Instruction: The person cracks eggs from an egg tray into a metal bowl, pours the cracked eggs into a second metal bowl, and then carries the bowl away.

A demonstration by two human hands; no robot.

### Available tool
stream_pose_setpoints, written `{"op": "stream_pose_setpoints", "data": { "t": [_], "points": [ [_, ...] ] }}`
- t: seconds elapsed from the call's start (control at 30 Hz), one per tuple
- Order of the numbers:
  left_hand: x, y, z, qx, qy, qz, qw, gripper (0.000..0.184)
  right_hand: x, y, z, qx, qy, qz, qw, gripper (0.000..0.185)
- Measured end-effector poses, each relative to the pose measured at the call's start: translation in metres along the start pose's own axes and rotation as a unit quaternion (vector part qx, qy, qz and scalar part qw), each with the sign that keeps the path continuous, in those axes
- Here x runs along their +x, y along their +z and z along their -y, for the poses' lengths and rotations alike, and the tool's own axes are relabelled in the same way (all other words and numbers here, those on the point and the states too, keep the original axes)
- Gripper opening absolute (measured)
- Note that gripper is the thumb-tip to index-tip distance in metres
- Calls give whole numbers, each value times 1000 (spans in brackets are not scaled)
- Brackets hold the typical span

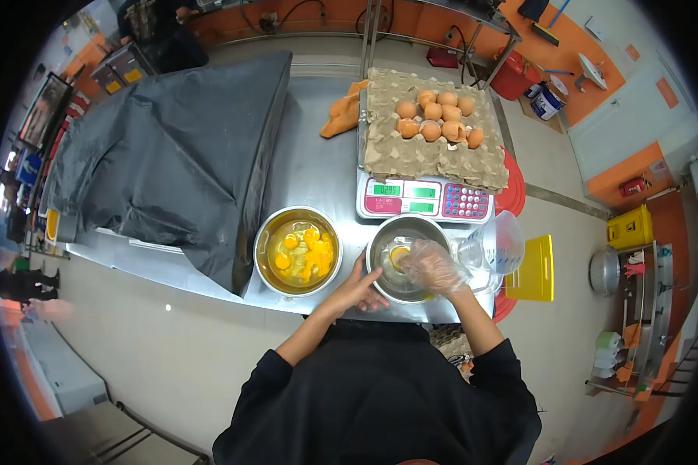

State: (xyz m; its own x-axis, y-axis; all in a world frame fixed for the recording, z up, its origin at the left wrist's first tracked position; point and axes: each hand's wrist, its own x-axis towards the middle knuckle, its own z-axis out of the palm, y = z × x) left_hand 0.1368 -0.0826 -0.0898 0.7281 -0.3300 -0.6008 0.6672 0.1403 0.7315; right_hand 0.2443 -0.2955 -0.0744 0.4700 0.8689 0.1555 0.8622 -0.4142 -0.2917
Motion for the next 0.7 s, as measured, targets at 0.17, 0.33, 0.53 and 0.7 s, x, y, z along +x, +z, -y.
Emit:
{"op": "stream_pose_setpoints", "data": {
  "t": [0.17,0.33,0.53,0.7],
  "points": [
    [-5,-3,-1,-39,6,13,999,75,6,13,1,-13,15,56,998,8],
    [-8,-3,0,-68,16,21,997,74,17,7,11,-60,-2,126,990,16],
    [-4,-4,7,-98,16,30,995,74,12,22,6,-29,8,90,995,15],
    [-4,0,4,-60,16,29,998,79,12,16,-8,5,7,87,996,13]
  ]
}}
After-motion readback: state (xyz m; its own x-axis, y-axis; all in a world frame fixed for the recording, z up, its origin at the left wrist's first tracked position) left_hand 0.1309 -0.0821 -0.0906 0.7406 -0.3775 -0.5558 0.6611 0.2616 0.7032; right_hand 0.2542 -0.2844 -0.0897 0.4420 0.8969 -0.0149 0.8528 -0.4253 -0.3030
